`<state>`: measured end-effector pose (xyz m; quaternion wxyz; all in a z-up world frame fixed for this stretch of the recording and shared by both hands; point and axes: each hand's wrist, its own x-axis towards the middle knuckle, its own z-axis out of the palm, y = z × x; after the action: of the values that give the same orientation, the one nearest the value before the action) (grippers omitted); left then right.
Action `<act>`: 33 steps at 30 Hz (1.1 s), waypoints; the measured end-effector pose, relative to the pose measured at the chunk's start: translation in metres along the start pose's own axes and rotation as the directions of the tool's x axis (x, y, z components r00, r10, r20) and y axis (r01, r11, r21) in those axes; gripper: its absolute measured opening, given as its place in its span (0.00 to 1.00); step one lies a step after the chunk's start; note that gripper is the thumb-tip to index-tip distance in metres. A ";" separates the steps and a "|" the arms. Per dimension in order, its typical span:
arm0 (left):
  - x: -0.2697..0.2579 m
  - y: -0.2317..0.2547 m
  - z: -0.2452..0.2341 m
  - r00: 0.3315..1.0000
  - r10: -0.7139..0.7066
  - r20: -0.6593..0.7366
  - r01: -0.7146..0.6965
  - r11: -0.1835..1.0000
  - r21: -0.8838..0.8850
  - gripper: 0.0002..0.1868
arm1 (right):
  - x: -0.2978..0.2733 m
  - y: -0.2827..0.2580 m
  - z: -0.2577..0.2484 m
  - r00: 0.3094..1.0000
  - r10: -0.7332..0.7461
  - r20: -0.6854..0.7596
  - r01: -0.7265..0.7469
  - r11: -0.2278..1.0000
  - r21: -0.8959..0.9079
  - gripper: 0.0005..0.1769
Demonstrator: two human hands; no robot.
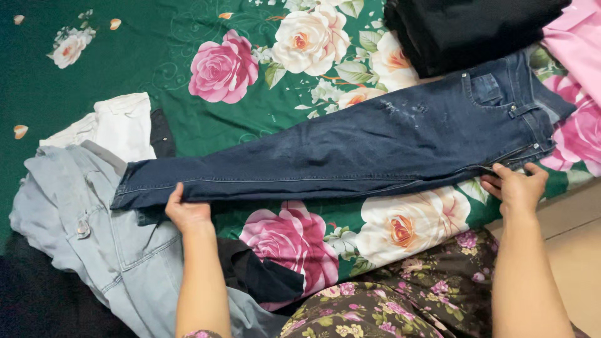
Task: The person folds a pair of black trousers and a pair of blue jeans on a bed by smoothing them out, folding the legs together, and then folding them into smaller rectangles.
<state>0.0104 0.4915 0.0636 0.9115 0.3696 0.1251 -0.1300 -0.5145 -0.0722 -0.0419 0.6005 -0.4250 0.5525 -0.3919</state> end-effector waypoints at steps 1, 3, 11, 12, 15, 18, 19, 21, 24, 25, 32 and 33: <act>0.002 0.015 0.001 0.997 0.042 0.067 -0.039 0.998 -0.043 0.22 | 0.001 0.001 0.000 1.000 -0.008 0.006 0.008 1.000 0.002 0.43; 0.007 0.037 -0.008 0.982 0.153 0.112 -0.153 0.988 -0.009 0.23 | 0.003 0.003 -0.001 1.000 -0.022 0.020 0.022 1.000 0.005 0.43; -0.042 -0.006 -0.020 0.982 -0.045 -0.181 0.067 0.991 0.115 0.32 | -0.003 0.001 0.009 1.000 -0.015 -0.018 0.017 0.992 0.124 0.39; -0.038 -0.009 -0.013 0.986 -0.031 -0.165 0.051 0.991 0.121 0.30 | -0.008 -0.005 0.013 0.999 -0.030 -0.027 0.033 0.992 0.124 0.39; -0.008 -0.004 -0.002 0.984 0.093 -0.150 -0.053 0.966 0.252 0.26 | -0.035 -0.032 0.035 0.996 0.017 -0.092 -0.017 1.000 0.003 0.46; 0.027 0.005 -0.006 0.960 0.220 -0.174 -0.136 0.906 0.400 0.24 | -0.097 -0.053 0.059 0.663 -0.748 -0.025 0.451 0.426 -0.784 0.57; 0.037 0.008 -0.013 0.950 0.284 -0.132 -0.226 0.913 0.341 0.24 | -0.118 -0.056 0.070 0.636 -0.762 0.124 0.558 0.343 -0.755 0.57; 0.050 0.029 -0.030 0.953 0.294 -0.068 -0.276 0.941 0.199 0.27 | -0.148 -0.058 0.099 0.535 -0.699 0.474 0.752 0.139 -0.644 0.51; 0.056 0.062 -0.038 0.976 0.213 -0.055 -0.210 0.976 0.047 0.31 | -0.185 -0.033 0.144 0.276 -0.552 0.787 0.918 -0.091 -0.386 0.40; 0.055 0.074 -0.037 0.977 0.213 -0.022 -0.211 0.975 0.068 0.30 | -0.190 -0.023 0.157 0.262 -0.505 0.822 0.917 -0.136 -0.376 0.32; 0.051 0.156 0.031 0.919 0.347 0.187 -0.378 0.910 0.170 0.28 | -0.239 0.021 0.209 0.103 -0.312 0.944 0.988 -0.079 -0.134 0.31; 0.042 0.158 0.046 0.905 0.369 0.213 -0.410 0.889 0.202 0.27 | -0.259 0.021 0.215 0.093 -0.275 0.957 0.995 -0.008 -0.099 0.28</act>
<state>0.1080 0.5620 0.1830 0.8742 0.4832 -0.0464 0.0109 -0.3214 0.1945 0.0303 0.1617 -0.9769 0.0310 -0.1361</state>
